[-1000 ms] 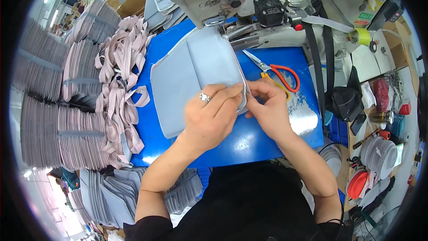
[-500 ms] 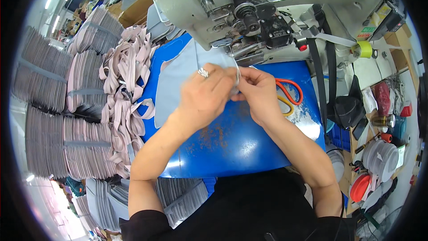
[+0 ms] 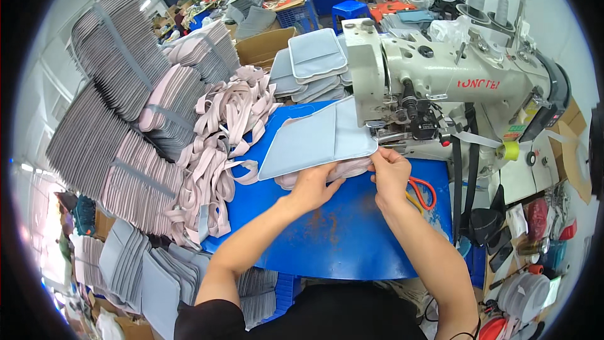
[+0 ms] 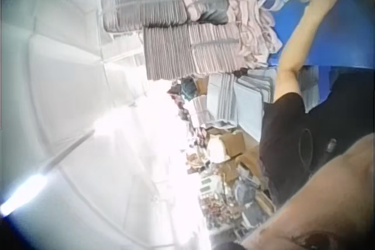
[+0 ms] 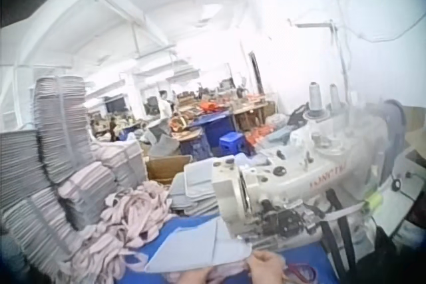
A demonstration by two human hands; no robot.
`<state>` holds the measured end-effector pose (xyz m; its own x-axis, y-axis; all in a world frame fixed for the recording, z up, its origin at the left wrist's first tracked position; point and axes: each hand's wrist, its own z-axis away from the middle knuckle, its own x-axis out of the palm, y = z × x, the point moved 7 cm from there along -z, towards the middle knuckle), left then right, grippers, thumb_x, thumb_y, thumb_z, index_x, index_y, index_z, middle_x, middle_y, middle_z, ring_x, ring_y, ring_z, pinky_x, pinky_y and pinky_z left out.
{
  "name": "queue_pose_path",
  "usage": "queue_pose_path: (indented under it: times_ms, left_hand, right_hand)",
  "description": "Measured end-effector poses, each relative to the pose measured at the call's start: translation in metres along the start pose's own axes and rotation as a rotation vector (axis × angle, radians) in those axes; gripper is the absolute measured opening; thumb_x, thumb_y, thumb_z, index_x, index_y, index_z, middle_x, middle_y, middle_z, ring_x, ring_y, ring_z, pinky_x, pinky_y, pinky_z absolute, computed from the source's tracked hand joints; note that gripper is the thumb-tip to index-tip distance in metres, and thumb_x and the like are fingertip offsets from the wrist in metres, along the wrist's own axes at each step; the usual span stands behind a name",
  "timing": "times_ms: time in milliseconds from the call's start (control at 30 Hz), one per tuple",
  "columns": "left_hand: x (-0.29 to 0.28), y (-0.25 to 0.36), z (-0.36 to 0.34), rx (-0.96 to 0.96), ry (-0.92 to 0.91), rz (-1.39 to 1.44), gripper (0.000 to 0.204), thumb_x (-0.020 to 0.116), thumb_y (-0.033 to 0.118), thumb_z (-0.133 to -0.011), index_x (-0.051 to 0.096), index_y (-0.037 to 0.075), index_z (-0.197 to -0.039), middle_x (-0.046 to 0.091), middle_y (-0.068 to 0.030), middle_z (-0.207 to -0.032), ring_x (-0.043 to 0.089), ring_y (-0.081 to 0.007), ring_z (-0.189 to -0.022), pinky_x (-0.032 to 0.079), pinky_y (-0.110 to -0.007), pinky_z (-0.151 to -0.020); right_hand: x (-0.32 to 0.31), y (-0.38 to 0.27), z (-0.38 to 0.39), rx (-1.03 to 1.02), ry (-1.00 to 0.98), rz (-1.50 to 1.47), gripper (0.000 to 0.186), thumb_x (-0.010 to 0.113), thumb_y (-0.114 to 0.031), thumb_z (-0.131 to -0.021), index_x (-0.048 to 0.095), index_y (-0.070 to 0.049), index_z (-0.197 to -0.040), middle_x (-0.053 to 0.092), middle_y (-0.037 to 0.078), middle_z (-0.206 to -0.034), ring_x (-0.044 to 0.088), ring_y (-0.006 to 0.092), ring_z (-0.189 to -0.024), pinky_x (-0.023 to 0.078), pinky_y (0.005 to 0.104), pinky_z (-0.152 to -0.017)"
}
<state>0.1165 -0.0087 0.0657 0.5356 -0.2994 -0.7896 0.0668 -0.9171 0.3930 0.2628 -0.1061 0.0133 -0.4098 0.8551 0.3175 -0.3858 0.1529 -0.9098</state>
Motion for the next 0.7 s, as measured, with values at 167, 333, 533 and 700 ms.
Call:
queue_pose_path:
  times_ms: [167, 333, 533, 700]
  left_hand:
    - [0.010, 0.052, -0.016, 0.170, -0.299, -0.210, 0.035, 0.068, 0.004, -0.079, 0.070, 0.002, -0.113, 0.066, -0.0150, -0.086, 0.069, -0.0346, -0.077, 0.058, -0.045, -0.071]
    - [0.008, 0.097, -0.020, 0.313, -0.346, -0.235, 0.018, 0.068, 0.008, -0.081, 0.067, 0.002, -0.099, 0.064, -0.0133, -0.085, 0.068, -0.0310, -0.075, 0.055, -0.041, -0.065]
    - [-0.052, 0.063, -0.065, 0.292, -0.389, -0.513, 0.072, 0.074, 0.015, -0.083, 0.054, 0.023, -0.151, 0.058, -0.0082, -0.094, 0.066, -0.0285, -0.082, 0.055, -0.041, -0.067]
    - [-0.050, 0.042, -0.082, 0.592, -0.644, -0.730, 0.070, 0.064, 0.009, -0.086, 0.053, 0.026, -0.153, 0.059, -0.0084, -0.095, 0.068, -0.0264, -0.068, 0.056, -0.039, -0.059]
  right_hand:
    - [-0.012, 0.004, -0.010, -0.337, 0.008, 0.302, 0.018, 0.074, -0.008, -0.085, 0.072, 0.003, -0.098, 0.071, 0.005, -0.085, 0.065, 0.0136, -0.073, 0.051, 0.0279, -0.063]
    - [-0.009, 0.009, -0.003, -0.060, -0.240, 0.052, 0.024, 0.068, 0.000, -0.086, 0.071, 0.002, -0.109, 0.074, 0.006, -0.091, 0.067, 0.0139, -0.073, 0.052, 0.0281, -0.059]
    - [-0.007, -0.006, 0.014, 0.133, -0.280, -0.076, 0.033, 0.065, 0.004, -0.085, 0.071, 0.003, -0.118, 0.074, 0.006, -0.089, 0.061, 0.0080, -0.063, 0.046, 0.0229, -0.050]
    - [-0.014, -0.002, 0.010, 0.112, -0.272, -0.061, 0.035, 0.068, 0.000, -0.085, 0.074, 0.003, -0.120, 0.071, 0.004, -0.087, 0.058, 0.0072, -0.066, 0.045, 0.0226, -0.052]
